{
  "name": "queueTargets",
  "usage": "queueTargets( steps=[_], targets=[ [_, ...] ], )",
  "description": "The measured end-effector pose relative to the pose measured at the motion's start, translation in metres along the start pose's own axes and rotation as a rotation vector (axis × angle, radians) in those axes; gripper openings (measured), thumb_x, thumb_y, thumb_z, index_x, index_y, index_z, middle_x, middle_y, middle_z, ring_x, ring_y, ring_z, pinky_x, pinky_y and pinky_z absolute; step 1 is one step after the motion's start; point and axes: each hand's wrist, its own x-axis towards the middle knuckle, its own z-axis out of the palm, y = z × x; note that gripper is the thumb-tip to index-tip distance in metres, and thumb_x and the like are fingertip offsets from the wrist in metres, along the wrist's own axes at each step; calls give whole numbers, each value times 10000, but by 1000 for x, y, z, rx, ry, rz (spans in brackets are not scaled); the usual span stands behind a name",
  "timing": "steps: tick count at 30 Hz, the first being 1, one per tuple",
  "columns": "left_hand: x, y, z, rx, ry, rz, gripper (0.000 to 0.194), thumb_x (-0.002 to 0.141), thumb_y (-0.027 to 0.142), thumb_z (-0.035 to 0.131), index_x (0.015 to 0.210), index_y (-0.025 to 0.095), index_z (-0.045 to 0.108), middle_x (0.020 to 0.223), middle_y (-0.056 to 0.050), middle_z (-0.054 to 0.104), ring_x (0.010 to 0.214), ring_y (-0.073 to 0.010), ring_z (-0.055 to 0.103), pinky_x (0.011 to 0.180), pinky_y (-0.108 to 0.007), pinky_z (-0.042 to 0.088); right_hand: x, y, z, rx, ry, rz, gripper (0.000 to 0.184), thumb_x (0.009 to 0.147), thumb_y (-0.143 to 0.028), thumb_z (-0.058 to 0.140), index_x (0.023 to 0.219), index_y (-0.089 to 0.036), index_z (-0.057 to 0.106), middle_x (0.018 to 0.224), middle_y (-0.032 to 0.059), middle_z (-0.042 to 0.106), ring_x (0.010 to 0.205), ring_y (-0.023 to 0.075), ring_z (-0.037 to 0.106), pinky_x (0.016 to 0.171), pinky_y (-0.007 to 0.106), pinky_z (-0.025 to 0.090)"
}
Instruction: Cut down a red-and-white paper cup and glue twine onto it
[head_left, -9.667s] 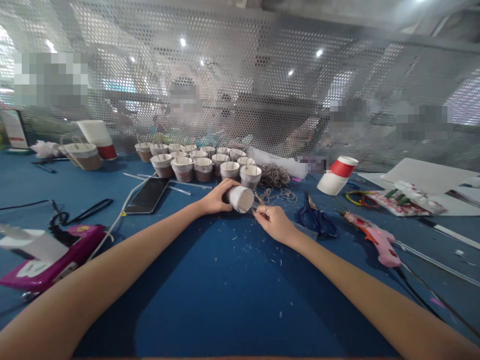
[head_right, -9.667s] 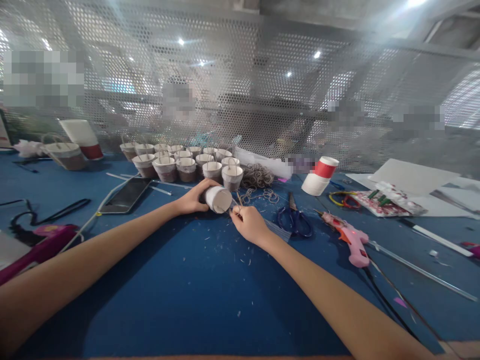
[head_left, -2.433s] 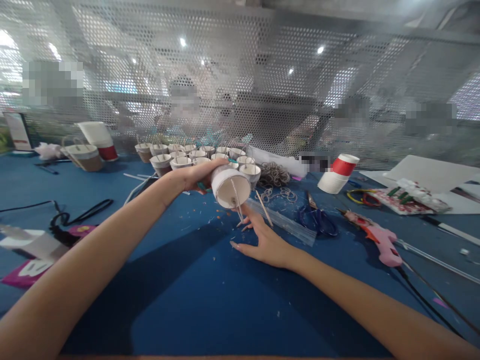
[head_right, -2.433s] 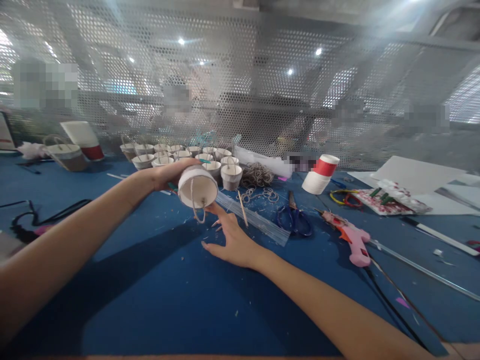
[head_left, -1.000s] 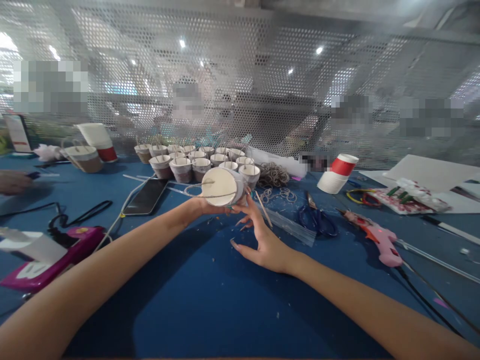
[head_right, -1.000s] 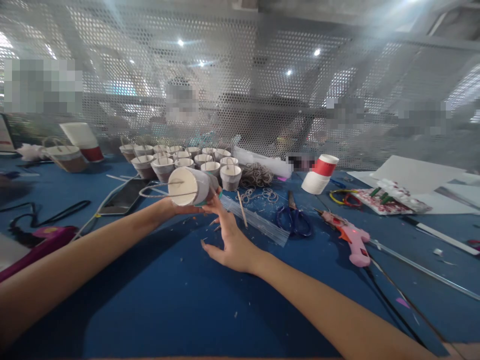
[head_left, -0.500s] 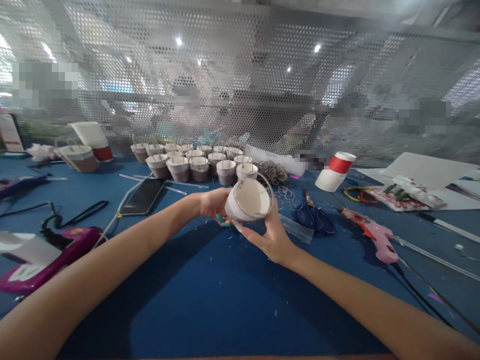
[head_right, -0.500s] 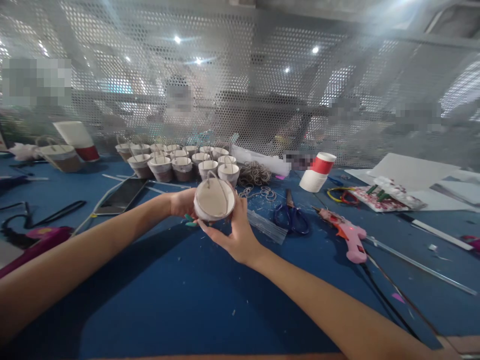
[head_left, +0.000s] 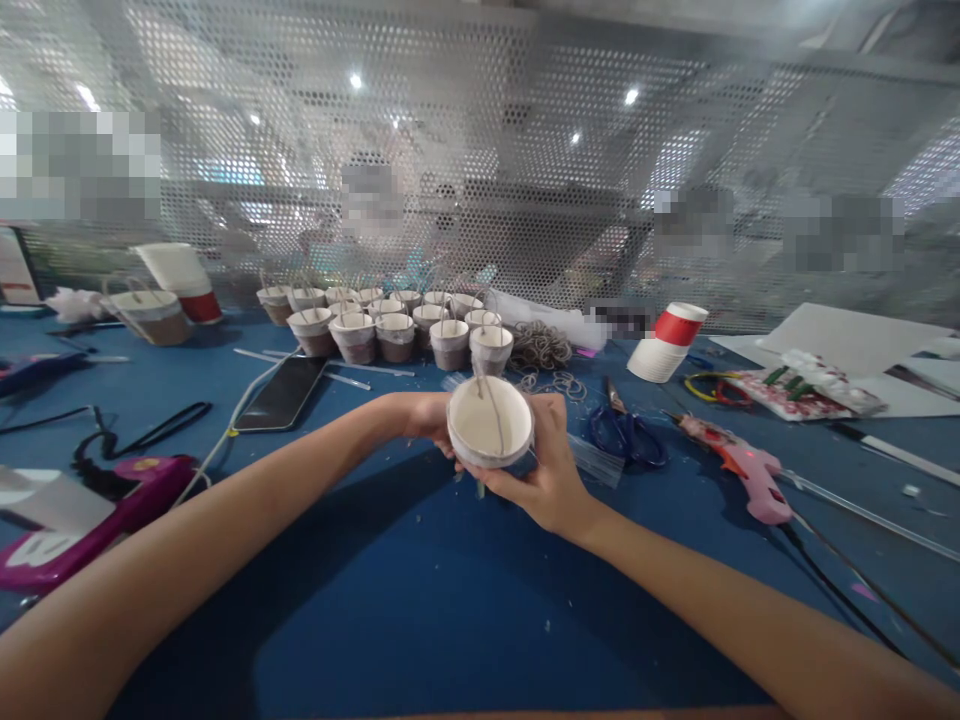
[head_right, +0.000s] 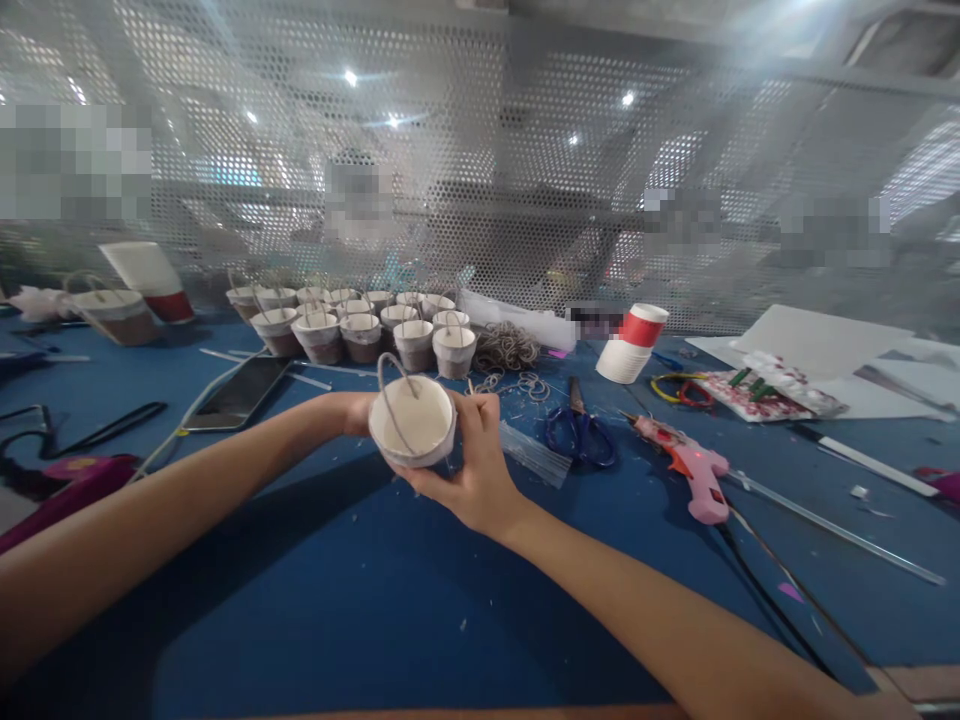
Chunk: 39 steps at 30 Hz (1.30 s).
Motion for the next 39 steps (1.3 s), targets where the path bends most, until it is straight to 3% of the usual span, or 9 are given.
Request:
queueTargets(
  steps=[3, 6, 9, 12, 18, 27, 39],
  targets=[
    [-5, 14, -8, 24, 215, 5, 356, 684, 473, 578, 794, 138, 625, 787, -62, 658, 791, -210, 563, 701, -325, 444, 0, 1, 0, -90, 55, 27, 647, 667, -415, 702, 1209, -230, 401, 1005, 73, 384, 1016, 255, 363, 893, 479, 401],
    [-15, 39, -14, -31, 316, 191, 531, 788, 598, 383, 950, 150, 616, 986, -85, 650, 931, -235, 562, 788, -350, 437, 2, 4, 0, -145, 126, 55, 638, 637, -428, 721, 1174, -229, 440, 1050, 83, 343, 1064, 266, 359, 942, 494, 374],
    [-29, 62, -13, -46, 338, 505, 633, 819, 647, 270, 1115, 177, 574, 1207, -103, 579, 1130, -284, 500, 883, -406, 418, 4, 7, 0, -165, 169, 72, 618, 634, -434, 723, 1155, -241, 453, 1131, 95, 334, 1129, 280, 358, 991, 516, 331],
    [-39, 74, -5, 53, 291, 632, 597, 831, 638, 306, 1193, 227, 542, 1311, -73, 516, 1234, -296, 425, 965, -440, 370, 4, 10, 1, -149, 167, 71, 616, 653, -430, 714, 1174, -263, 432, 1193, 98, 355, 1174, 288, 359, 998, 527, 323],
    [-40, 73, 11, 137, 167, 661, 504, 835, 559, 451, 1212, 239, 546, 1323, -83, 511, 1212, -293, 453, 988, -432, 352, 3, 12, 2, -124, 123, 26, 648, 659, -450, 710, 1204, -282, 401, 1244, 101, 391, 1200, 295, 367, 975, 530, 347],
    [-42, 74, 20, 172, 230, 580, 424, 889, 477, 410, 1144, 183, 576, 1237, -98, 561, 1126, -251, 521, 961, -391, 380, 6, 8, 1, 36, -3, 52, 568, 720, -395, 670, 1217, -275, 423, 1134, 83, 556, 1046, 267, 530, 839, 458, 453],
    [-42, 73, 22, 204, 237, 578, 455, 898, 497, 360, 1108, 159, 580, 1150, -101, 593, 1090, -237, 536, 950, -383, 392, 6, 7, 4, 67, -34, -5, 597, 717, -393, 680, 1242, -260, 429, 1133, 81, 541, 1050, 243, 529, 876, 446, 458]
  ],
)
